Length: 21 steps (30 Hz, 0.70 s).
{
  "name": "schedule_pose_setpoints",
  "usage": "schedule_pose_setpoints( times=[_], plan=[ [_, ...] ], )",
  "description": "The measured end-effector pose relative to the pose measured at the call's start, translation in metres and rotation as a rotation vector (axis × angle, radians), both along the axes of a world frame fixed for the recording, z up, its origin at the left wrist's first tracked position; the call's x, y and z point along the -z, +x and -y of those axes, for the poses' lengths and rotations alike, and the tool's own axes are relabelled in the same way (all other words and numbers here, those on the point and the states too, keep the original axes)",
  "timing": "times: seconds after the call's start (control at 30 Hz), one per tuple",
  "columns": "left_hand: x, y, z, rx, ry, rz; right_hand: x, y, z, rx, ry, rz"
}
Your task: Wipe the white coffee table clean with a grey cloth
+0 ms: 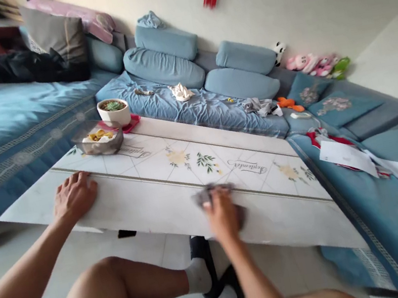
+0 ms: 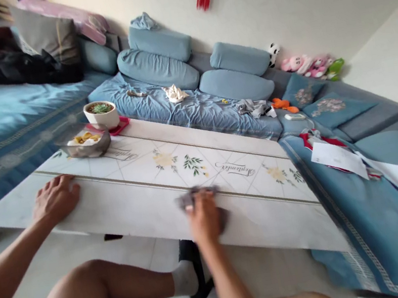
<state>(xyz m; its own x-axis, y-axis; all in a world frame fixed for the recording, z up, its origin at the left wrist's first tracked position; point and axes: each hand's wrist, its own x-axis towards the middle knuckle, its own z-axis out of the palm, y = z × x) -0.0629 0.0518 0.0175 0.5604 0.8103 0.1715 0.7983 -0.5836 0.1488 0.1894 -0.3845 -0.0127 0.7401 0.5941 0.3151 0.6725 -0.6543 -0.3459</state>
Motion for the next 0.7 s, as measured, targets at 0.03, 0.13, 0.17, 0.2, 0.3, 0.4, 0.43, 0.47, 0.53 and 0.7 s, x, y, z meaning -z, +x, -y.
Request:
schedule_pose_setpoints(
  times=[0.03, 0.13, 0.17, 0.2, 0.3, 0.4, 0.43, 0.47, 0.53, 0.7],
  plan=[
    [-0.002, 0.000, 0.002, -0.006, -0.009, 0.008, 0.006, -0.039, -0.046, -0.125, 0.007, -0.005],
    [-0.008, 0.000, 0.006, -0.022, -0.037, 0.010, 0.003, -0.126, -0.136, -0.535, 0.028, -0.087],
    [-0.010, 0.001, 0.006, -0.023, -0.047, 0.003, -0.001, -0.137, -0.144, -0.610, 0.035, -0.120],
    [-0.012, 0.001, 0.007, -0.022, -0.055, -0.005, -0.004, -0.139, -0.140, -0.643, 0.046, -0.148],
    [-0.013, 0.001, 0.008, -0.013, -0.068, -0.024, 0.004, -0.101, -0.060, -0.539, 0.073, -0.133],
    [-0.010, 0.000, 0.008, 0.000, -0.049, -0.034, 0.027, -0.029, 0.084, -0.252, 0.103, 0.012],
    [-0.007, 0.000, 0.007, -0.003, -0.039, -0.035, 0.031, -0.004, 0.135, -0.149, 0.122, 0.067],
    [-0.005, 0.000, 0.006, -0.008, -0.027, -0.034, 0.031, 0.021, 0.182, -0.050, 0.117, 0.088],
    [-0.001, 0.000, 0.003, -0.013, -0.001, -0.032, 0.019, 0.070, 0.255, 0.177, 0.088, 0.089],
    [0.005, 0.001, -0.002, 0.004, 0.027, -0.031, -0.019, 0.172, 0.230, 0.525, 0.041, 0.007]
  ],
)
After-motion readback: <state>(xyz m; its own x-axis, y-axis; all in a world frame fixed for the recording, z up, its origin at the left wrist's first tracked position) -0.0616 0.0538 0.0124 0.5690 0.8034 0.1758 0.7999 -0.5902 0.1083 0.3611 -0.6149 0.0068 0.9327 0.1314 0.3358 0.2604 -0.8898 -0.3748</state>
